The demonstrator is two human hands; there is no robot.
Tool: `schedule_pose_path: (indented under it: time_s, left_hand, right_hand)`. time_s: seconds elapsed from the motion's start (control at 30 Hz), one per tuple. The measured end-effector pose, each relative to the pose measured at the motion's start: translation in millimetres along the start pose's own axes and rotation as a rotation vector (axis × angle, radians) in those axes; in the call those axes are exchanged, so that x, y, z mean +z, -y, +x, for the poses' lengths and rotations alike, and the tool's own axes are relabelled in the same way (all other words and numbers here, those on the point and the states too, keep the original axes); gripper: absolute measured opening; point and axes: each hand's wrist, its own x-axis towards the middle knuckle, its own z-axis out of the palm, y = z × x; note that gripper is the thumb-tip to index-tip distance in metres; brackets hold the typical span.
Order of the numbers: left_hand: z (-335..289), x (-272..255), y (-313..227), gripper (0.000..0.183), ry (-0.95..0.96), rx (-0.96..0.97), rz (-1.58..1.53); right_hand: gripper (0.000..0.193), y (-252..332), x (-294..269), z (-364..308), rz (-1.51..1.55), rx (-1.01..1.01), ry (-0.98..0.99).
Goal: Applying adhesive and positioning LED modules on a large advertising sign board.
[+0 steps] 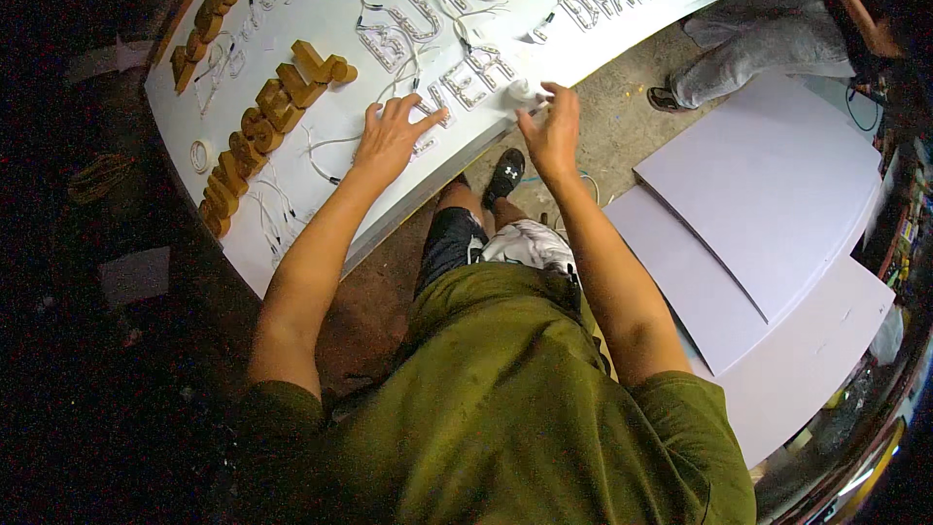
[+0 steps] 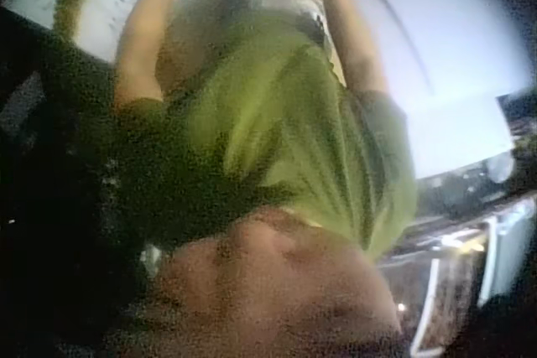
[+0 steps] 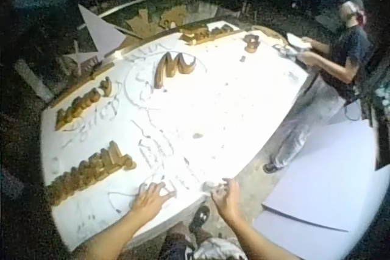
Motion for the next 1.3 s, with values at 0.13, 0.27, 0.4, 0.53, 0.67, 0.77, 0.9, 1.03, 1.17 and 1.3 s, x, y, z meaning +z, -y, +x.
schedule_pose_path:
  time_s: [0.13,0.27,0.4,0.53,0.67,0.77,0.9,1.03,1.17,1.3]
  left_hand:
    - [-2,-4,0,0.068,0.013,0.015,0.005]
    - [0,7,7,0.068,-0.081,0.079,0.000]
    - [4,8,9,0.067,-0.093,0.118,-0.015]
    - [4,8,12,0.066,-0.055,0.123,-0.033]
    - [6,8,13,0.064,-0.061,0.138,-0.021]
    - [7,7,16,0.064,-0.052,0.152,-0.045]
    - [7,13,19,0.063,-0.064,0.164,-0.078]
    - [2,18,22,0.059,-0.195,0.169,-0.155]
    - [-17,14,24,0.048,-0.320,-0.012,-0.285]
    - [-44,17,35,0.044,-0.314,-0.195,-0.418]
  right_hand:
    - [0.047,0,-5,-38,-0.181,-0.102,0.232]
    - [0.053,40,7,-59,-0.318,-0.225,0.513]
    - [0.064,58,24,-59,-0.440,-0.196,0.577]
    - [0.062,62,31,-55,-0.517,-0.186,0.601]
    - [0.059,62,36,-53,-0.560,-0.185,0.567]
    - [0.056,62,39,-53,-0.608,-0.217,0.572]
    - [0.055,66,42,-53,-0.644,-0.211,0.590]
    - [0.056,67,44,-52,-0.668,-0.194,0.606]
    - [0.058,72,43,-52,-0.657,-0.186,0.579]
    - [0.057,76,44,-52,-0.658,-0.154,0.583]
